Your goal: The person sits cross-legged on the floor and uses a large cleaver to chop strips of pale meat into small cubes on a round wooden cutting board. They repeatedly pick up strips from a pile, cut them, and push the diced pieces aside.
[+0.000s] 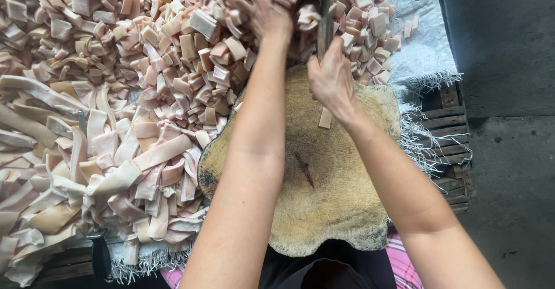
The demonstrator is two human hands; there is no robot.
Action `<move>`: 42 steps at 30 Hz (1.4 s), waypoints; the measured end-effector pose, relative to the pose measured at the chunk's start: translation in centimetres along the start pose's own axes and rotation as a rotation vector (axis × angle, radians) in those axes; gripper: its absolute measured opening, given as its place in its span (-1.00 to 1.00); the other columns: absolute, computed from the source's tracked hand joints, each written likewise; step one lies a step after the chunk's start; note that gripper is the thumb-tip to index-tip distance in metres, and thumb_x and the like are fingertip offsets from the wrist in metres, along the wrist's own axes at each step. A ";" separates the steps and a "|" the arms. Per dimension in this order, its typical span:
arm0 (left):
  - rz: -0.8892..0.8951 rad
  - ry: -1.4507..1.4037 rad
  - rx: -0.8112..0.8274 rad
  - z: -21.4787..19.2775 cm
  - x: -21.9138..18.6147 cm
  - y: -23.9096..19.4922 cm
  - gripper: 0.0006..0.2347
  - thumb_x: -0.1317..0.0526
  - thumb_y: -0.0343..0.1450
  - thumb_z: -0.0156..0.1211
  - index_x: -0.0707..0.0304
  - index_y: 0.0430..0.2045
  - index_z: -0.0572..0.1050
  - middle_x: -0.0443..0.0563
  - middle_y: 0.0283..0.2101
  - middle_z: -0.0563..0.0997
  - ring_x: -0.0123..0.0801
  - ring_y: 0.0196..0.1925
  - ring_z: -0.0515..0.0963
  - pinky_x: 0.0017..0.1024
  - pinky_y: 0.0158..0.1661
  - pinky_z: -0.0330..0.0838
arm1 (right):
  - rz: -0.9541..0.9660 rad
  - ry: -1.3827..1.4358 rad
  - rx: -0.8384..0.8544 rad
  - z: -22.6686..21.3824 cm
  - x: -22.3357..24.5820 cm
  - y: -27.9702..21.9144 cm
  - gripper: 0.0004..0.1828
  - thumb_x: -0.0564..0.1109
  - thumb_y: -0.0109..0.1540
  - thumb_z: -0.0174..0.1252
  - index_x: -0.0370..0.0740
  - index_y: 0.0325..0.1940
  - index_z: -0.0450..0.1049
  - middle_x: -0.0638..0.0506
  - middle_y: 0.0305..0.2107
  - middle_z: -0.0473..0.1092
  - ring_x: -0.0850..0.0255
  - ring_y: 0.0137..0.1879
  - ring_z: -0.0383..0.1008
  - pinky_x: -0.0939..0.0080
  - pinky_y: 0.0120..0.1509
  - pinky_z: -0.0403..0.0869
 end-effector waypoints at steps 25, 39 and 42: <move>1.317 0.532 0.700 -1.8 3.0 -21.0 -0.62 0.43 0.52 -0.07 -0.15 0.16 0.39 -0.06 0.42 0.33 -0.13 0.53 0.19 -0.09 0.55 -0.07 | 0.429 -0.051 -0.023 -6.4 -8.1 -25.2 -0.49 -0.01 0.36 0.03 -0.40 0.24 0.13 -0.14 -0.73 0.45 0.09 -0.64 0.51 0.11 -0.52 0.48; 1.449 0.509 0.496 -22.6 4.1 -18.3 -0.60 0.03 0.52 0.18 -0.02 0.25 0.30 0.15 0.31 0.33 -0.02 0.36 0.29 -0.02 0.26 0.25 | 0.404 -0.043 0.003 -6.8 -7.8 -25.1 -0.58 -0.06 0.37 0.03 -0.40 0.14 0.13 -0.13 -0.69 0.43 0.10 -0.62 0.51 0.08 -0.52 0.48; 1.567 0.543 0.669 -23.6 6.1 -21.2 -0.44 -0.07 0.42 0.22 -0.38 0.34 0.15 0.02 0.35 0.23 -0.03 0.37 0.24 0.24 0.28 0.17 | 0.403 -0.062 0.008 -6.7 -7.9 -25.2 -0.57 -0.06 0.37 0.03 -0.43 0.15 0.12 -0.14 -0.69 0.43 0.08 -0.62 0.51 0.07 -0.51 0.49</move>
Point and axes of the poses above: each hand's wrist, its own y-axis towards the middle knuckle, its own z-axis out of the palm, x = y × z, the point moved 5 cm from there along y, towards the middle knuckle
